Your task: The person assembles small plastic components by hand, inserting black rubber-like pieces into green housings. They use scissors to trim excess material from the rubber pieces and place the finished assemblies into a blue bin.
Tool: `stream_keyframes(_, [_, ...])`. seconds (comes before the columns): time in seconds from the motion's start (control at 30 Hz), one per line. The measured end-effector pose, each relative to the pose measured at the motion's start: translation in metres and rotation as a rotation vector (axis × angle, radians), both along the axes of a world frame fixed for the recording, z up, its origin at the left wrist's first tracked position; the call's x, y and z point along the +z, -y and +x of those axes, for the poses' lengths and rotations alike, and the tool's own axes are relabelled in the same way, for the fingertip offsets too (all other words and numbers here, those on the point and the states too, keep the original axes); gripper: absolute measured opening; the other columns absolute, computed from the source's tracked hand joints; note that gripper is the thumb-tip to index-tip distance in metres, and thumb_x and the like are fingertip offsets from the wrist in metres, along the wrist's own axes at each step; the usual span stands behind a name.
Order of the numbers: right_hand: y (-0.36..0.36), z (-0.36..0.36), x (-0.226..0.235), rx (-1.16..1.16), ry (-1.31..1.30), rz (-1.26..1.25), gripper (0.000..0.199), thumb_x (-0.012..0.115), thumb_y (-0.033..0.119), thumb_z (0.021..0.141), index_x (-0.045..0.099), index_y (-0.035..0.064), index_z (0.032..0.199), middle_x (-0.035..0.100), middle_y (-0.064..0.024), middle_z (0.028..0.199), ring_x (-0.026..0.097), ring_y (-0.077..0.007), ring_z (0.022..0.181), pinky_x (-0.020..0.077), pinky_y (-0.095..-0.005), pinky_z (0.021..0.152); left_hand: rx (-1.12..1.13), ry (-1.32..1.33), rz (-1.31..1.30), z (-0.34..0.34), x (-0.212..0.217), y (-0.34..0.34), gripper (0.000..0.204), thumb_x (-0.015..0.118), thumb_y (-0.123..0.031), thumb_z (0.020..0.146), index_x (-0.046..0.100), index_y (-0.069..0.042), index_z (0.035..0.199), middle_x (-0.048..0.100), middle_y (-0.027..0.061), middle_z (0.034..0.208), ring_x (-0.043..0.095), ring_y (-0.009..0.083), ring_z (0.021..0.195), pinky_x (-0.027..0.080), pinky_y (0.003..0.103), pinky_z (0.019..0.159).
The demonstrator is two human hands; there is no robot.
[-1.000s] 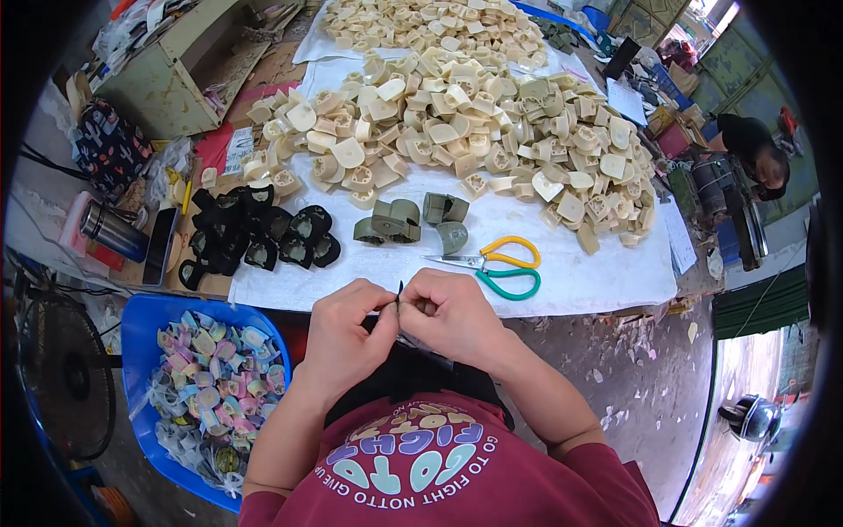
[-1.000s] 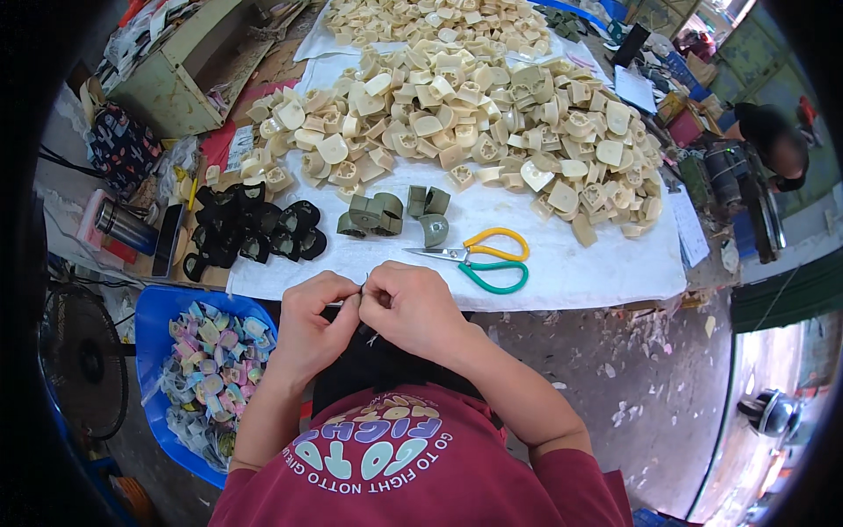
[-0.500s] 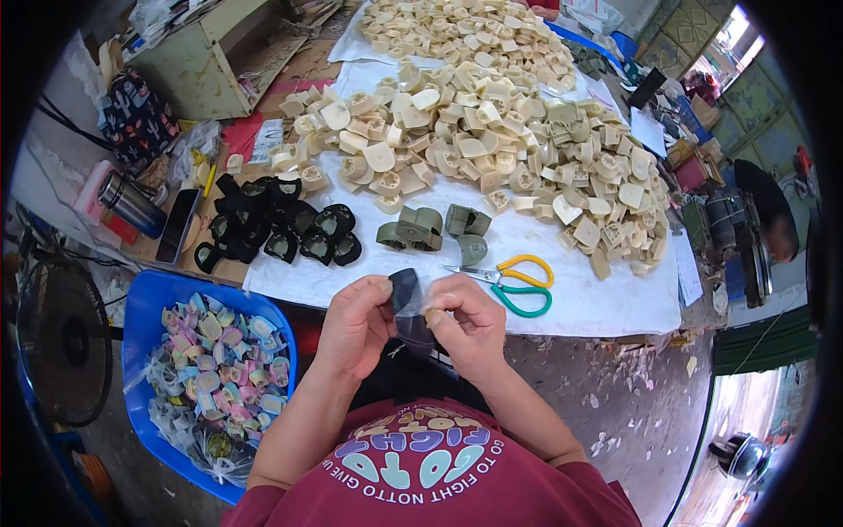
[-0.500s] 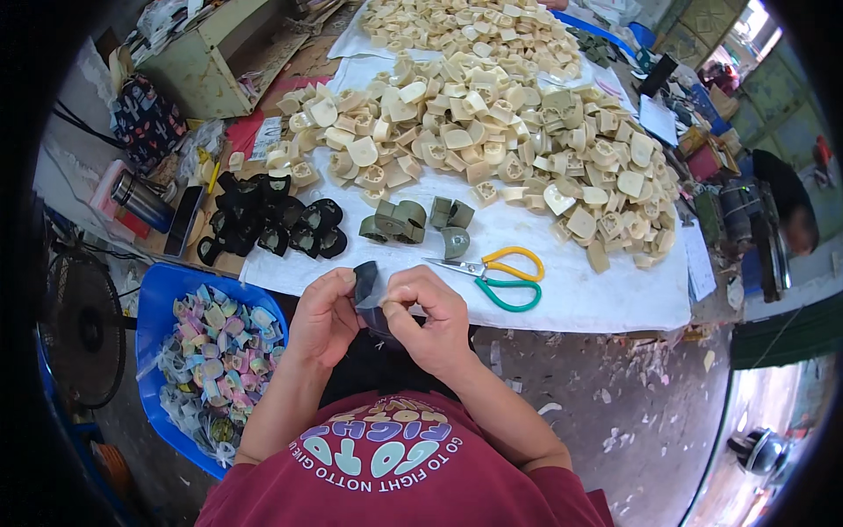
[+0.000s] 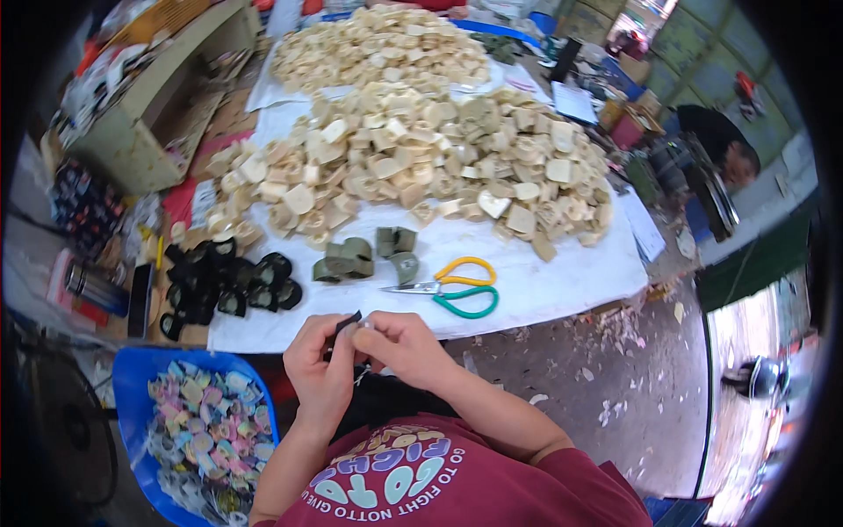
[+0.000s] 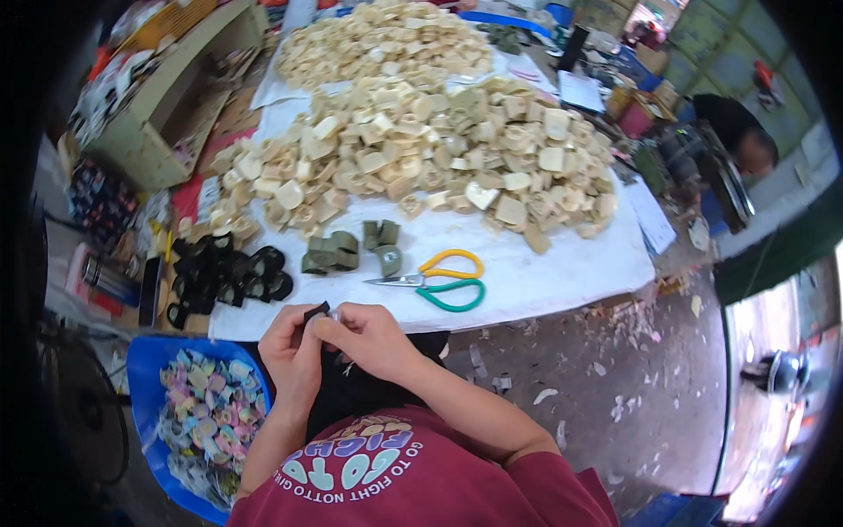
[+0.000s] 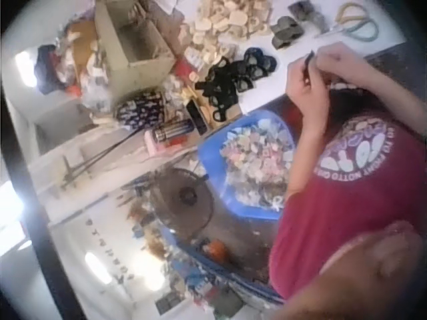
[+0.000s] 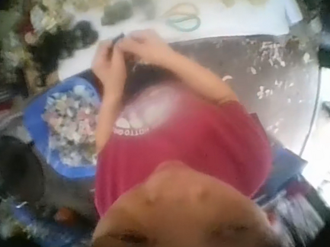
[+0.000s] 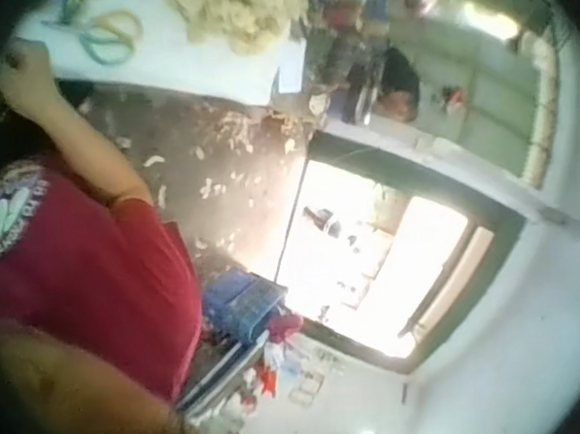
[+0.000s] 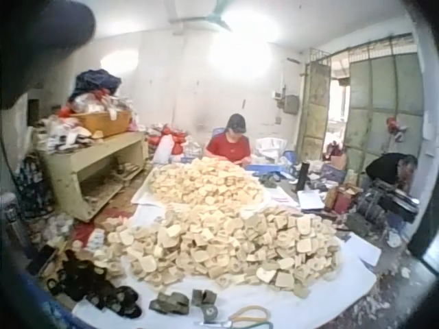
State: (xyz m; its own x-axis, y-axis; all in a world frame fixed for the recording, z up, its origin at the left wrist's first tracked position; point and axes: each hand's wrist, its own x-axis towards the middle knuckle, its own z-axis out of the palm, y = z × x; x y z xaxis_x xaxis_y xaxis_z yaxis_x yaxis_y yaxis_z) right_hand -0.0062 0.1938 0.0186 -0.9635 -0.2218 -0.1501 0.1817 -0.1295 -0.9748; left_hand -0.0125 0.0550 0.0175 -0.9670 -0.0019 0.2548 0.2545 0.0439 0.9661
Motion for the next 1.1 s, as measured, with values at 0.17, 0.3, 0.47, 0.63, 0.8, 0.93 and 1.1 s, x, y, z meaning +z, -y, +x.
stream_keyframes(0.17, [-0.008, 0.009, -0.002, -0.121, 0.029, -0.081, 0.029, 0.057, 0.024, 0.094, 0.063, 0.002, 0.075, 0.06, -0.0002, 0.067, 0.055, -0.0056, 0.061, 0.047, -0.0211, 0.054, -0.051, 0.254, 0.321, -0.003, 0.001, -0.005, 0.005, 0.061, -0.005, 0.089, 0.063, -0.004, 0.084, 0.063, -0.0022, 0.079, 0.053, 0.0016, 0.066, 0.041, 0.018, 0.058])
stream_keyframes(0.3, [-0.018, 0.027, -0.013, -0.188, -0.033, -0.081, 0.031, 0.058, 0.021, 0.093, 0.062, 0.0002, 0.071, 0.06, -0.0016, 0.065, 0.055, -0.0062, 0.059, 0.0469, -0.0218, 0.055, 0.072, 0.279, 0.515, -0.021, 0.002, 0.003, 0.011, 0.064, -0.011, 0.089, 0.057, -0.007, 0.082, 0.063, -0.0001, 0.076, 0.057, 0.0058, 0.061, 0.047, 0.02, 0.054])
stream_keyframes(0.47, [-0.042, 0.054, -0.035, -0.23, -0.064, 0.035, 0.028, 0.057, 0.016, 0.093, 0.062, -0.0016, 0.072, 0.061, -0.0029, 0.066, 0.056, -0.0069, 0.059, 0.0478, -0.023, 0.056, 0.064, 0.355, 0.547, -0.031, 0.006, 0.017, 0.01, 0.06, -0.015, 0.092, 0.057, -0.006, 0.089, 0.065, 0.0063, 0.079, 0.066, 0.0148, 0.067, 0.057, 0.031, 0.058])
stream_keyframes(0.63, [-0.077, 0.089, -0.045, -0.36, -0.047, 0.223, 0.025, 0.052, 0.003, 0.088, 0.06, -0.0019, 0.065, 0.059, -0.0059, 0.064, 0.055, -0.0108, 0.058, 0.0437, -0.0244, 0.055, 0.033, 0.41, 0.577, -0.038, -0.007, 0.013, 0.011, 0.059, -0.018, 0.092, 0.059, -0.008, 0.09, 0.065, 0.0038, 0.081, 0.066, 0.0152, 0.069, 0.056, 0.032, 0.058])
stream_keyframes(0.8, [-0.093, 0.123, -0.06, -0.426, 0.039, 0.172, 0.025, 0.054, 0.004, 0.089, 0.061, -0.0032, 0.067, 0.062, -0.0075, 0.064, 0.058, -0.0118, 0.057, 0.0473, -0.0255, 0.056, -0.006, 0.438, 0.571, -0.036, -0.017, 0.009, 0.011, 0.062, -0.014, 0.09, 0.06, -0.004, 0.089, 0.067, 0.0065, 0.077, 0.065, 0.013, 0.061, 0.054, 0.026, 0.053])
stream_keyframes(0.93, [-0.107, 0.151, -0.071, -0.471, 0.049, 0.179, 0.024, 0.055, 0.005, 0.089, 0.063, -0.0029, 0.069, 0.063, -0.0064, 0.065, 0.059, -0.0104, 0.059, 0.0487, -0.0256, 0.056, -0.034, 0.474, 0.544, -0.034, -0.029, 0.008, 0.011, 0.058, -0.015, 0.093, 0.057, -0.005, 0.088, 0.067, 0.0078, 0.08, 0.067, 0.0155, 0.066, 0.057, 0.03, 0.058])
stream_keyframes(1.1, [-0.12, 0.187, -0.085, -0.613, 0.108, 0.171, 0.023, 0.056, 0.006, 0.087, 0.063, -0.003, 0.067, 0.063, -0.0073, 0.063, 0.058, -0.0123, 0.056, 0.0483, -0.0268, 0.055, -0.062, 0.528, 0.538, -0.027, -0.036, -0.002, 0.012, 0.057, -0.014, 0.093, 0.056, -0.004, 0.088, 0.067, 0.0092, 0.079, 0.067, 0.017, 0.065, 0.057, 0.032, 0.057])
